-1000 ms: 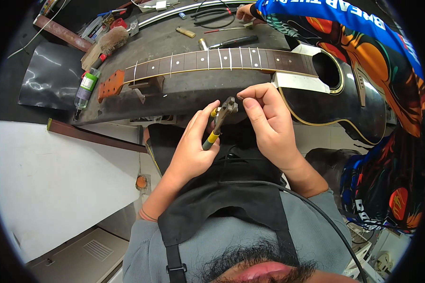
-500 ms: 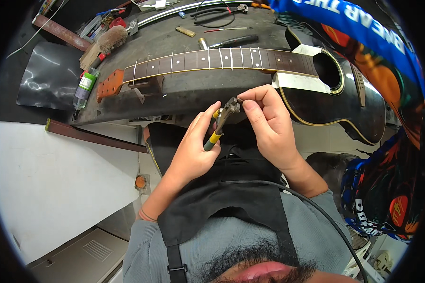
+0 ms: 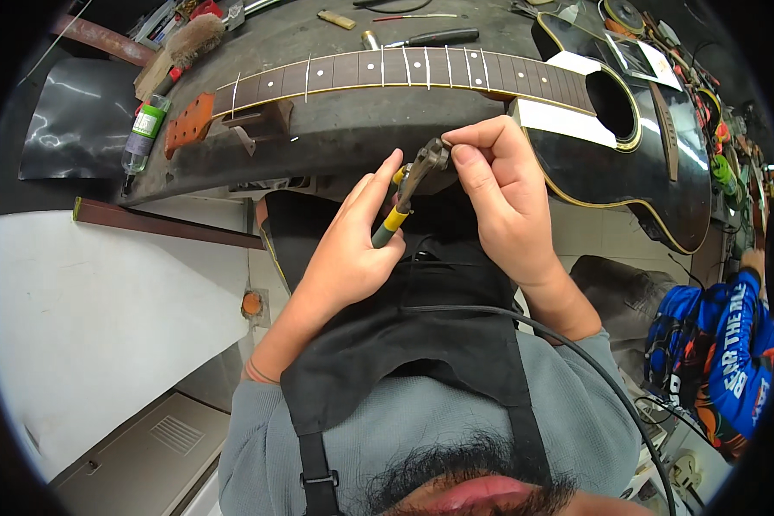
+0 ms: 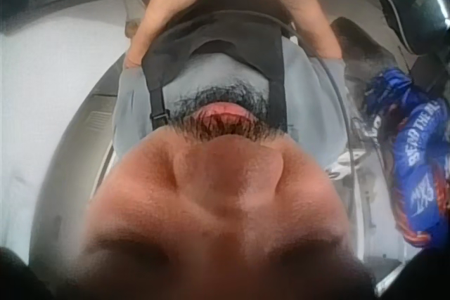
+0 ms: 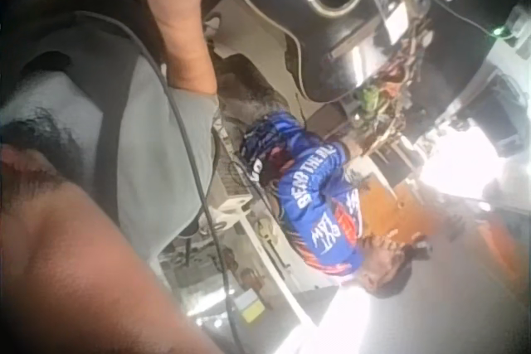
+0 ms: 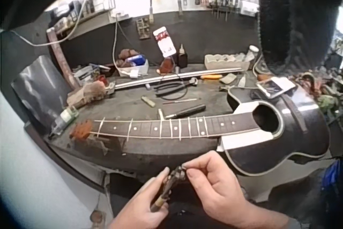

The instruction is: The person uses wire cutters to trim the ends of guitar strings on the fretboard. They repeatedly pick up the cutters, position them on the string, and snip off small pieces of wire. The person works on the guitar neck, which is resting on a workbench in a workshop environment.

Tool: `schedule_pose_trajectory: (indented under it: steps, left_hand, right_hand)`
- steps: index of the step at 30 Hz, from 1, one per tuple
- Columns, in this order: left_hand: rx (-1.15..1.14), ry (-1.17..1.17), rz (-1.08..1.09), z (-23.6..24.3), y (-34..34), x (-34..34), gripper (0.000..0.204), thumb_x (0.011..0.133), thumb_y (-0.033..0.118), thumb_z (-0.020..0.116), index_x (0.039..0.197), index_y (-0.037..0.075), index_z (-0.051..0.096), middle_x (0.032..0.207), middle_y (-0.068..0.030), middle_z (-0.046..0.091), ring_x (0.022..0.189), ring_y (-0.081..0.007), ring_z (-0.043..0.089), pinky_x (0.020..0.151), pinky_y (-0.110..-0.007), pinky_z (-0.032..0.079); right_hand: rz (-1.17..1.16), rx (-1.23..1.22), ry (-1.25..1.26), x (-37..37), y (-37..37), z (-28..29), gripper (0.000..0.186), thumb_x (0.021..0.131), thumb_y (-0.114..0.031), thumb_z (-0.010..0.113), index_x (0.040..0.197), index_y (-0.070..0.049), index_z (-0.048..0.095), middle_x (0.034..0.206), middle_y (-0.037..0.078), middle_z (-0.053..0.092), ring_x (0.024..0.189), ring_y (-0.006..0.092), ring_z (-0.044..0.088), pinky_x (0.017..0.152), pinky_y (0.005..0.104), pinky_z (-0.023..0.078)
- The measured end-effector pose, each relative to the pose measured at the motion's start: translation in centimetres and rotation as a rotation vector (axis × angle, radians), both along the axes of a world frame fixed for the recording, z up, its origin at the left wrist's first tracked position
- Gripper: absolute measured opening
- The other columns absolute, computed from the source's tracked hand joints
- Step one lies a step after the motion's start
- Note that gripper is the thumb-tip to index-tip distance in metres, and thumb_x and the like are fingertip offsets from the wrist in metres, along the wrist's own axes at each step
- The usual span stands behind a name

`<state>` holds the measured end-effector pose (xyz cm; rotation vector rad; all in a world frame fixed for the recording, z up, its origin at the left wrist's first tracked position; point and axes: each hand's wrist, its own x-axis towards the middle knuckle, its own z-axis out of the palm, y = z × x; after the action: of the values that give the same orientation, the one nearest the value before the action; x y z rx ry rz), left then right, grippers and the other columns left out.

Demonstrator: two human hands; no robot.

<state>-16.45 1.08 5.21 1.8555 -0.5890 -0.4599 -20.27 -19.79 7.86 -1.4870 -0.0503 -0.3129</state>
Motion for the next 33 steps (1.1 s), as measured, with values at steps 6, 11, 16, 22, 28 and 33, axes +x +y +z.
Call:
schedule_pose_trajectory:
  steps: [6,11,16,22,28,33]
  left_hand:
    - [0.013,0.059,-0.001,0.3,-0.2,0.1,0.087,0.088,-0.009,0.056,0.172,0.007,0.040,0.125,-0.0092,0.060,0.113,-0.0199,0.060,0.109,-0.035,0.050]
    - [0.002,0.075,0.000,0.2,-0.1,0.1,0.086,0.088,-0.009,0.055,0.172,0.007,0.040,0.123,-0.0082,0.059,0.112,-0.0191,0.058,0.109,-0.034,0.049]
    - [-0.007,0.112,-0.009,0.4,-0.1,0.0,0.085,0.089,-0.008,0.054,0.172,0.007,0.041,0.120,-0.0070,0.058,0.109,-0.0179,0.057,0.106,-0.033,0.049]
    - [-0.008,0.138,-0.008,0.4,0.1,-0.1,0.079,0.093,-0.007,0.056,0.170,0.006,0.043,0.117,-0.0049,0.058,0.105,-0.0153,0.056,0.100,-0.031,0.050]
    - [0.017,0.132,0.001,0.9,0.0,-0.2,0.061,0.103,0.005,0.063,0.163,0.003,0.051,0.109,-0.0020,0.061,0.098,-0.0125,0.057,0.095,-0.028,0.049]
    - [-0.017,0.166,-0.008,1.3,0.1,-0.4,0.048,0.111,0.020,0.067,0.153,0.001,0.058,0.112,-0.0054,0.067,0.102,-0.0148,0.061,0.098,-0.031,0.050]
  right_hand:
    - [-0.032,-0.051,-0.008,0.1,-0.3,-0.4,0.012,0.115,-0.007,0.059,0.122,0.002,0.064,0.104,0.004,0.070,0.095,0.0064,0.064,0.085,0.0246,0.053]
    - [-0.044,-0.075,-0.041,0.2,-0.2,-0.5,0.012,0.115,-0.007,0.059,0.122,0.002,0.064,0.102,0.004,0.071,0.093,0.0073,0.065,0.083,0.0251,0.053]
    - [-0.064,-0.138,-0.073,0.4,-0.3,-0.8,0.011,0.114,-0.006,0.060,0.121,0.002,0.064,0.098,0.005,0.071,0.088,0.0079,0.065,0.079,0.0256,0.053]
    - [-0.117,-0.291,-0.161,0.8,-0.5,-1.7,0.010,0.111,-0.002,0.063,0.121,0.000,0.066,0.095,0.006,0.071,0.080,0.0103,0.063,0.071,0.0277,0.052]
    - [-0.144,-0.396,-0.224,1.1,-0.3,-1.9,0.013,0.109,0.002,0.066,0.121,-0.001,0.065,0.096,0.010,0.071,0.076,0.0159,0.067,0.068,0.0301,0.053]
    - [-0.124,-0.458,-0.232,1.0,-0.4,-2.2,0.014,0.108,0.003,0.066,0.121,-0.002,0.065,0.098,0.011,0.072,0.077,0.0180,0.069,0.068,0.0312,0.054]
